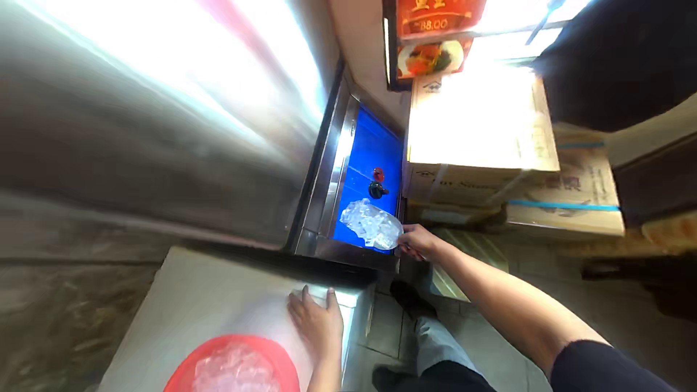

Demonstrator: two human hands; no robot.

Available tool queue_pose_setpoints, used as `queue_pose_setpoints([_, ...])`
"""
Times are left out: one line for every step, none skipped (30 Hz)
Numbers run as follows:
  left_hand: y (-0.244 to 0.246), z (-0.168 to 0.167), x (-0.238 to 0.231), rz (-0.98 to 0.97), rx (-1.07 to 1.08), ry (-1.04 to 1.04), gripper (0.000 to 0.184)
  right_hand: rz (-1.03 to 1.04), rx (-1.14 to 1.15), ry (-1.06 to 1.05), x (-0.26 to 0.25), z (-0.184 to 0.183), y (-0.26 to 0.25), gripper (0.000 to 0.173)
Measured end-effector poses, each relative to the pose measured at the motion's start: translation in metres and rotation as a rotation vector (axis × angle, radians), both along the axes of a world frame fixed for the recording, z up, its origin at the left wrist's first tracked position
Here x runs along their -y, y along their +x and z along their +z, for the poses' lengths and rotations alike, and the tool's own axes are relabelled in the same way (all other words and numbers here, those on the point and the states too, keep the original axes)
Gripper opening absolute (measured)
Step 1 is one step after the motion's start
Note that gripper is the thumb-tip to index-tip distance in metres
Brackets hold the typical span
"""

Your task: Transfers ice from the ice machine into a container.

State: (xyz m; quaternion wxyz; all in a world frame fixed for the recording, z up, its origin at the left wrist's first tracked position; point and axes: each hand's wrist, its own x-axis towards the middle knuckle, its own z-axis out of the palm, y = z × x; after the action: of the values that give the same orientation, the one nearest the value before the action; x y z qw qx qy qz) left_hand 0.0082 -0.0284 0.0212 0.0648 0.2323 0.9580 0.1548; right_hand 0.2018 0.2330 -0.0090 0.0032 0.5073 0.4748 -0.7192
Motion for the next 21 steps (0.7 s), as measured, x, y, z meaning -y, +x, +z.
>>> queue_pose_setpoints([0.012, 0.009, 0.011, -0.042, 0.051, 0.088, 0.069, -0.017, 0.000, 0.009, 0.003, 0.010, 0.010, 0.029])
queue_pose_setpoints([0.025, 0.016, 0.027, -0.106, 0.088, 0.164, 0.068, -0.037, -0.002, 0.019, 0.006, 0.019, 0.019, 0.029])
queue_pose_setpoints([0.037, 0.022, 0.046, -0.179, 0.134, 0.228, 0.066, -0.055, -0.008, 0.033, 0.009, 0.028, 0.028, 0.029])
queue_pose_setpoints([0.049, 0.028, 0.068, -0.254, 0.182, 0.292, 0.064, -0.079, -0.017, 0.054, 0.014, 0.037, 0.036, 0.028])
queue_pose_setpoints([0.060, 0.033, 0.092, -0.334, 0.220, 0.354, 0.060, -0.102, -0.024, 0.080, 0.018, 0.045, 0.044, 0.027])
queue_pose_setpoints([0.067, 0.038, 0.116, -0.404, 0.266, 0.396, 0.056, -0.114, -0.026, 0.099, 0.022, 0.055, 0.052, 0.026])
queue_pose_setpoints([0.073, 0.044, 0.139, -0.460, 0.305, 0.429, 0.051, -0.117, -0.027, 0.114, 0.027, 0.065, 0.058, 0.024])
queue_pose_setpoints([0.075, 0.049, 0.162, -0.507, 0.321, 0.460, 0.045, -0.110, -0.030, 0.127, 0.032, 0.077, 0.065, 0.023])
queue_pose_setpoints([0.075, 0.053, 0.183, -0.545, 0.303, 0.500, 0.040, -0.102, -0.037, 0.141, 0.039, 0.091, 0.069, 0.022])
queue_pose_setpoints([0.073, 0.058, 0.201, -0.560, 0.256, 0.538, 0.035, -0.089, -0.040, 0.157, 0.047, 0.105, 0.073, 0.020])
queue_pose_setpoints([0.070, 0.066, 0.217, -0.561, 0.187, 0.581, 0.032, -0.071, -0.038, 0.174, 0.056, 0.121, 0.075, 0.019])
queue_pose_setpoints([0.065, 0.074, 0.231, -0.550, 0.104, 0.619, 0.031, -0.048, -0.035, 0.193, 0.065, 0.137, 0.077, 0.020])
queue_pose_setpoints([0.060, 0.084, 0.242, -0.519, 0.018, 0.649, 0.032, -0.023, -0.037, 0.214, 0.076, 0.153, 0.078, 0.020])
queue_pose_setpoints([0.055, 0.093, 0.251, -0.463, -0.061, 0.669, 0.037, 0.008, -0.050, 0.229, 0.089, 0.169, 0.077, 0.020])
queue_pose_setpoints([0.049, 0.100, 0.259, -0.392, -0.136, 0.671, 0.046, 0.056, -0.065, 0.236, 0.103, 0.184, 0.073, 0.020])
queue_pose_setpoints([0.040, 0.101, 0.266, -0.316, -0.211, 0.661, 0.059, 0.098, -0.080, 0.232, 0.118, 0.198, 0.067, 0.020])
queue_pose_setpoints([0.030, 0.098, 0.272, -0.236, -0.282, 0.642, 0.074, 0.134, -0.094, 0.222, 0.135, 0.210, 0.059, 0.021])
queue_pose_setpoints([0.020, 0.093, 0.277, -0.161, -0.335, 0.624, 0.087, 0.181, -0.107, 0.208, 0.152, 0.221, 0.049, 0.021])
queue_pose_setpoints([0.011, 0.090, 0.282, -0.097, -0.357, 0.605, 0.099, 0.239, -0.120, 0.185, 0.169, 0.231, 0.038, 0.020])
queue_pose_setpoints([0.005, 0.088, 0.287, -0.056, -0.355, 0.595, 0.110, 0.308, -0.129, 0.163, 0.184, 0.240, 0.025, 0.020])
queue_pose_setpoints([0.001, 0.085, 0.291, -0.032, -0.346, 0.587, 0.118, 0.387, -0.136, 0.141, 0.199, 0.247, 0.012, 0.020])
